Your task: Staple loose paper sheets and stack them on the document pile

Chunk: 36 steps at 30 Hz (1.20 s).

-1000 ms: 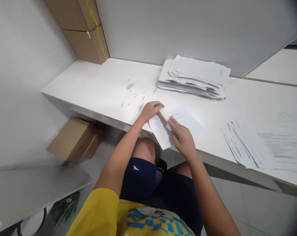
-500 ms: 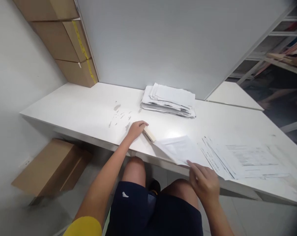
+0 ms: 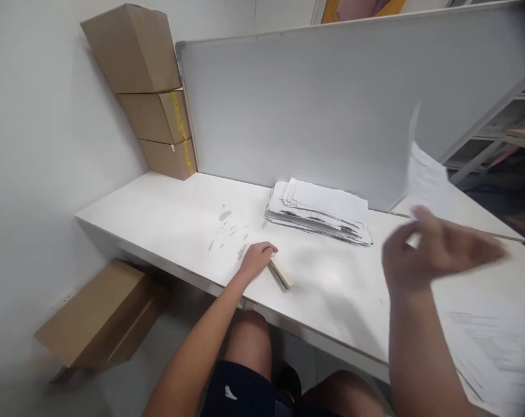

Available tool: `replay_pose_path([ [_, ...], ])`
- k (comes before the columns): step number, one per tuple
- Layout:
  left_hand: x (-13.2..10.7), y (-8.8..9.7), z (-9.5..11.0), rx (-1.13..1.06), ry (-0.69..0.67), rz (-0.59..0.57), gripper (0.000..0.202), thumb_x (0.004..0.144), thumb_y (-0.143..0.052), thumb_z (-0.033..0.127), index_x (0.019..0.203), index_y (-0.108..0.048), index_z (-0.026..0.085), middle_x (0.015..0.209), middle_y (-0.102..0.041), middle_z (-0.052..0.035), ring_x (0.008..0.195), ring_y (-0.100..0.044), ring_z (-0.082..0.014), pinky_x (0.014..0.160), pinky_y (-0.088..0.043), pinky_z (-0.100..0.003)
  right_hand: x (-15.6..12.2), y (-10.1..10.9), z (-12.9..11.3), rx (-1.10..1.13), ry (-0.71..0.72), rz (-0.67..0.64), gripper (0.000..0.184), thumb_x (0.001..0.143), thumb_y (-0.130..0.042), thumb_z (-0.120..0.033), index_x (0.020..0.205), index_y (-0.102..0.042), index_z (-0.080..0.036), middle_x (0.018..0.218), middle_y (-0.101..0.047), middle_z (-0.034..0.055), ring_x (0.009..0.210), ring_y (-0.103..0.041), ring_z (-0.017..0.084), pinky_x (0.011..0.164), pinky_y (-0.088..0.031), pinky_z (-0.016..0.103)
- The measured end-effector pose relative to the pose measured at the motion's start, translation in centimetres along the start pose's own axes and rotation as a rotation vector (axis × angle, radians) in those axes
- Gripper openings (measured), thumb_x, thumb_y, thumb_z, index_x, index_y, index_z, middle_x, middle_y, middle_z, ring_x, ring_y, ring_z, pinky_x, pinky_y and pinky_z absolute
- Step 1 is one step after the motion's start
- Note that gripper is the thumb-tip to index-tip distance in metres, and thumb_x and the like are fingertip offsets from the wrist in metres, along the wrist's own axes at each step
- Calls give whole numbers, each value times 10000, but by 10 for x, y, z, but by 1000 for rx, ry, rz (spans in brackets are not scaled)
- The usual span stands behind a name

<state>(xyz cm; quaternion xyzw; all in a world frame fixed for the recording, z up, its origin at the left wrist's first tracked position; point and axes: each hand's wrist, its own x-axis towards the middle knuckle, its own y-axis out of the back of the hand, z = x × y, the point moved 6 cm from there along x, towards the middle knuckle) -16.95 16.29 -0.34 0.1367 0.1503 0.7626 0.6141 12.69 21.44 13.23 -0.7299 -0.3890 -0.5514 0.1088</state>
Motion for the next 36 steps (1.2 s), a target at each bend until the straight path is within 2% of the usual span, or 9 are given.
replay_pose_path([
  [4,-1,1,0,19,10,51,288,822,-456,236,808,-743,231,896,-756,-18,872,-675,-205,804,-499,-302,11,-113,22,-104,236,-168,335,927,-419,-199,938,-753,-224,688,-574,121,803,-526,264,773,-319,468],
  [6,-4,1,1,37,13,70,275,814,-461,239,786,-735,231,843,-746,-14,824,-668,-199,749,-488,-300,-1,-149,31,-62,320,-249,333,920,-404,-186,781,-707,-202,620,-535,93,689,-470,196,703,-312,397],
  [9,-5,2,3,43,-3,91,259,817,-470,255,766,-723,231,802,-739,-11,786,-663,-194,698,-471,-297,-30,-177,39,-26,344,-278,288,900,-435,-175,736,-671,-177,636,-572,89,660,-457,172,668,-329,348],
  [13,7,4,1,29,-32,129,231,815,-495,289,715,-694,227,793,-734,-13,836,-665,-195,764,-476,-294,-61,-178,40,-111,141,-322,338,911,-448,-188,1142,-670,-80,1114,-693,207,974,-594,269,835,-447,415],
  [16,21,8,2,-46,-44,171,220,800,-494,297,680,-656,208,722,-688,-15,777,-648,-179,733,-464,-281,-72,-159,29,-126,-23,-347,444,948,-387,-216,1313,-584,-60,1362,-594,239,1234,-546,320,1009,-425,527],
  [22,36,28,15,-420,-207,407,274,743,-491,214,491,-387,192,489,-359,47,496,-355,-90,510,-277,-214,-102,-105,-30,-10,49,-595,424,929,-397,-151,1291,-618,-169,1430,-580,127,1355,-502,266,1123,-390,510],
  [27,36,35,14,-725,-178,410,304,708,-510,204,508,-281,192,488,-248,70,430,-202,-62,446,-124,-219,-147,3,-55,-118,0,-418,413,981,-393,-188,1340,-577,-275,1378,-627,63,1363,-509,246,1184,-315,574],
  [32,35,34,16,-819,-166,348,320,717,-512,216,520,-261,195,502,-218,72,417,-175,-51,439,-97,-221,-178,130,17,-507,-285,-242,494,968,-482,-403,1407,-528,-182,1432,-551,194,1402,-423,403,1103,-245,761],
  [36,35,34,16,-834,-150,337,355,749,-525,233,537,-242,198,511,-203,74,410,-170,-51,429,-106,-226,-187,178,97,-634,-531,-336,845,883,-500,-645,1509,-383,-90,1536,-377,276,1466,-232,490,1085,-186,791],
])
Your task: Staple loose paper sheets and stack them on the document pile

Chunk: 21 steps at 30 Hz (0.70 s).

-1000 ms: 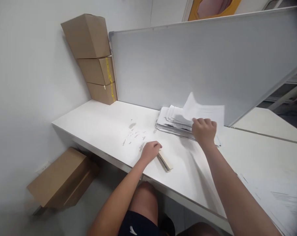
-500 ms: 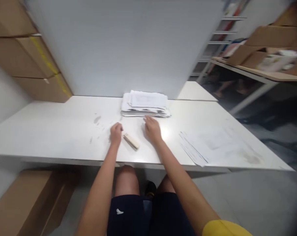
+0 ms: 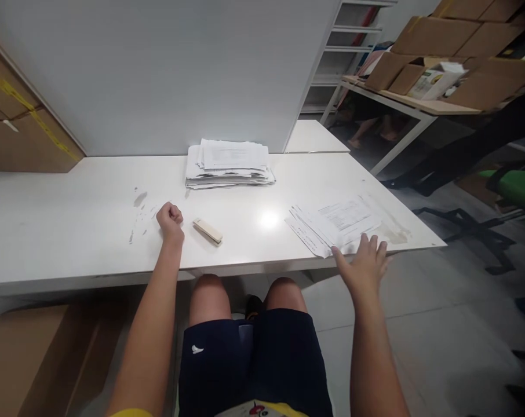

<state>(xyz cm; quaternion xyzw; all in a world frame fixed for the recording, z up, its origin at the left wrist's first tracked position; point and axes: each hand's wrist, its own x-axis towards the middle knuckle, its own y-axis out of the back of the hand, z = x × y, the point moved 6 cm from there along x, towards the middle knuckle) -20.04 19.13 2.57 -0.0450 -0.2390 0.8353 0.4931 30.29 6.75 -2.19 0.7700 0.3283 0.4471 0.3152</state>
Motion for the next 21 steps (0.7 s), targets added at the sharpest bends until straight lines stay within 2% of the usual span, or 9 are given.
replay_pose_path([
  [3,0,1,0,-48,16,7,352,733,-528,232,527,-246,194,502,-199,75,410,-159,-47,429,-95,-223,10,-16,26,63,-15,-100,855,872,-456,-672,1500,-400,-94,1453,-467,257,1411,-333,461,1094,-269,718],
  [6,-1,3,-1,-82,39,22,355,730,-531,238,524,-245,194,493,-197,76,408,-154,-45,424,-93,-217,9,-25,31,127,11,-77,769,859,-437,-647,1370,-561,-87,1309,-544,252,1258,-472,431,1030,-387,640],
  [9,-1,5,-1,-79,48,39,368,732,-538,247,523,-240,194,486,-186,79,406,-149,-44,419,-101,-204,12,-27,31,89,22,-65,666,841,-444,-628,1181,-681,-108,1214,-571,236,1186,-501,424,1019,-387,637],
  [11,-1,5,1,-75,47,35,357,709,-539,241,521,-239,194,486,-187,81,406,-151,-41,419,-107,-197,19,-29,28,70,45,-82,639,837,-445,-624,1135,-685,-112,1271,-560,239,1231,-483,423,1048,-369,631],
  [15,-2,4,5,-74,33,-6,308,631,-522,215,511,-238,195,487,-190,83,410,-170,-39,422,-115,-190,35,-45,20,68,94,-139,763,824,-437,-662,1295,-573,-77,1421,-506,246,1348,-422,415,1103,-331,617],
  [17,-2,4,7,-67,43,1,297,627,-521,219,507,-251,195,482,-203,83,407,-170,-38,418,-107,-193,38,-53,17,57,83,-140,766,837,-428,-661,1333,-548,-89,1401,-543,226,1320,-463,400,1092,-351,608],
  [21,-2,3,8,-23,45,35,298,653,-523,216,514,-260,195,478,-218,86,397,-177,-37,411,-108,-192,37,-58,9,60,114,-63,638,890,-422,-614,1283,-608,-147,1349,-606,176,1243,-542,358,1052,-400,576],
])
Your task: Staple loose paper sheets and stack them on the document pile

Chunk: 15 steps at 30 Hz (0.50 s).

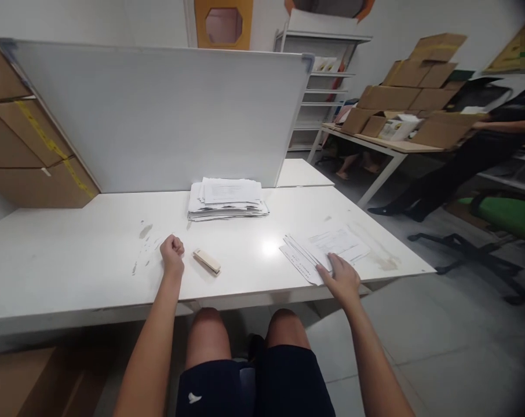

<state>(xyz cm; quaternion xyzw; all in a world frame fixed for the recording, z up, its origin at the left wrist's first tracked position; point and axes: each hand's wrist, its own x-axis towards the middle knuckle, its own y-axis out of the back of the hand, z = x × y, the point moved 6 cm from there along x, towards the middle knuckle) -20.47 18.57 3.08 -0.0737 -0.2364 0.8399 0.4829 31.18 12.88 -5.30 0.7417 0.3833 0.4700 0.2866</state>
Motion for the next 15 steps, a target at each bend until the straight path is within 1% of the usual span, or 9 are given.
replay_pose_path([
  [3,2,0,-1,63,-17,18,299,661,-530,222,519,-268,202,475,-234,88,395,-193,-40,404,-118,-196,-2,1,0,14,3,26,595,901,-430,-597,1256,-639,-168,1344,-616,158,1233,-551,342,1046,-405,560],
  [6,5,3,-4,124,-26,27,302,681,-548,262,510,-305,208,470,-261,84,396,-216,-44,398,-129,-204,-2,0,3,44,-16,15,578,900,-424,-595,1246,-657,-194,1363,-608,141,1240,-545,334,1061,-386,558],
  [11,9,6,-11,156,-1,60,297,673,-570,297,496,-350,205,452,-247,90,383,-204,-41,395,-108,-207,-1,-2,5,105,-35,9,529,889,-457,-551,1236,-672,-214,1363,-611,128,1259,-535,337,1080,-369,564],
  [15,10,5,-11,181,2,59,283,664,-569,300,489,-369,201,446,-258,87,378,-214,-41,393,-113,-205,2,-2,15,189,-67,-10,494,855,-496,-511,1203,-701,-227,1365,-620,118,1283,-530,344,1106,-359,573],
])
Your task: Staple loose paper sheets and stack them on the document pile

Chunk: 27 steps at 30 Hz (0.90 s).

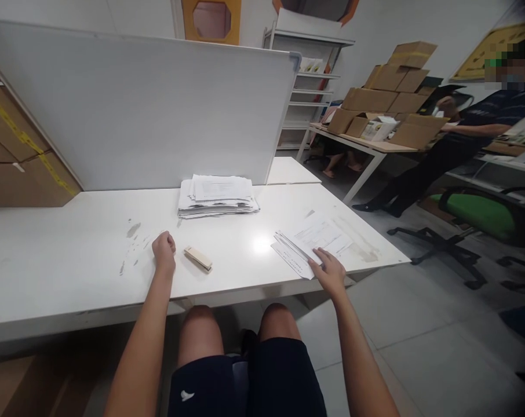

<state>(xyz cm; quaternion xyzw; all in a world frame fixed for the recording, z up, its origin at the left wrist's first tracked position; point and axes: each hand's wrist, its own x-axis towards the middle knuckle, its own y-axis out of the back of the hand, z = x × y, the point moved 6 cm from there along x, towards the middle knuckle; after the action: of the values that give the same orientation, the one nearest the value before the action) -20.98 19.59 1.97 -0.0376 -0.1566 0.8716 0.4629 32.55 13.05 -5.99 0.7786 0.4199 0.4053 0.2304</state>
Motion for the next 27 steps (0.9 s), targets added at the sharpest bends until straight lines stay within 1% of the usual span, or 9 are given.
replay_pose_path([
  [3,-1,-1,0,42,7,-6,273,660,-566,292,491,-373,199,446,-261,87,382,-214,-40,392,-121,-200,4,0,10,156,0,-103,467,828,-526,-504,1162,-729,-249,1364,-630,95,1305,-535,326,1114,-392,536],
  [5,-1,-1,0,63,9,-13,262,663,-562,288,499,-379,198,444,-268,87,386,-211,-41,394,-125,-196,5,1,15,253,17,-167,450,836,-533,-511,1151,-739,-264,1373,-630,77,1339,-518,311,1143,-385,512],
  [7,-1,0,0,69,11,-16,257,669,-562,292,509,-383,199,442,-276,86,386,-213,-43,395,-126,-196,6,3,17,302,29,-195,442,858,-521,-516,1154,-743,-274,1388,-620,66,1363,-502,297,1171,-362,502],
  [10,1,1,-2,71,17,-13,255,677,-566,303,524,-387,203,446,-273,88,382,-212,-46,393,-127,-200,6,3,17,296,30,-215,425,875,-512,-502,1160,-745,-289,1410,-604,52,1371,-498,290,1185,-349,509],
  [14,2,1,-2,82,10,-26,257,691,-564,313,532,-396,204,458,-267,87,381,-215,-47,394,-129,-204,7,1,15,246,30,-231,434,850,-532,-461,1185,-739,-279,1429,-587,57,1398,-466,312,1197,-318,543],
  [17,2,1,-3,93,10,-24,253,692,-564,310,530,-402,205,459,-266,85,380,-211,-48,395,-124,-209,7,1,15,225,30,-223,441,830,-540,-441,1181,-741,-266,1417,-597,68,1392,-472,320,1195,-318,546],
  [22,2,1,-3,117,2,-35,232,687,-558,292,529,-413,205,452,-270,81,387,-213,-54,395,-133,-210,5,2,15,202,23,-215,441,845,-526,-444,1204,-728,-286,1442,-575,50,1406,-451,323,1188,-317,558],
  [27,1,-1,-1,118,3,-37,235,689,-566,294,526,-426,200,449,-270,83,389,-213,-49,398,-134,-207,5,2,13,174,41,-186,435,831,-531,-412,1192,-733,-278,1416,-598,55,1381,-476,323,1182,-327,557],
])
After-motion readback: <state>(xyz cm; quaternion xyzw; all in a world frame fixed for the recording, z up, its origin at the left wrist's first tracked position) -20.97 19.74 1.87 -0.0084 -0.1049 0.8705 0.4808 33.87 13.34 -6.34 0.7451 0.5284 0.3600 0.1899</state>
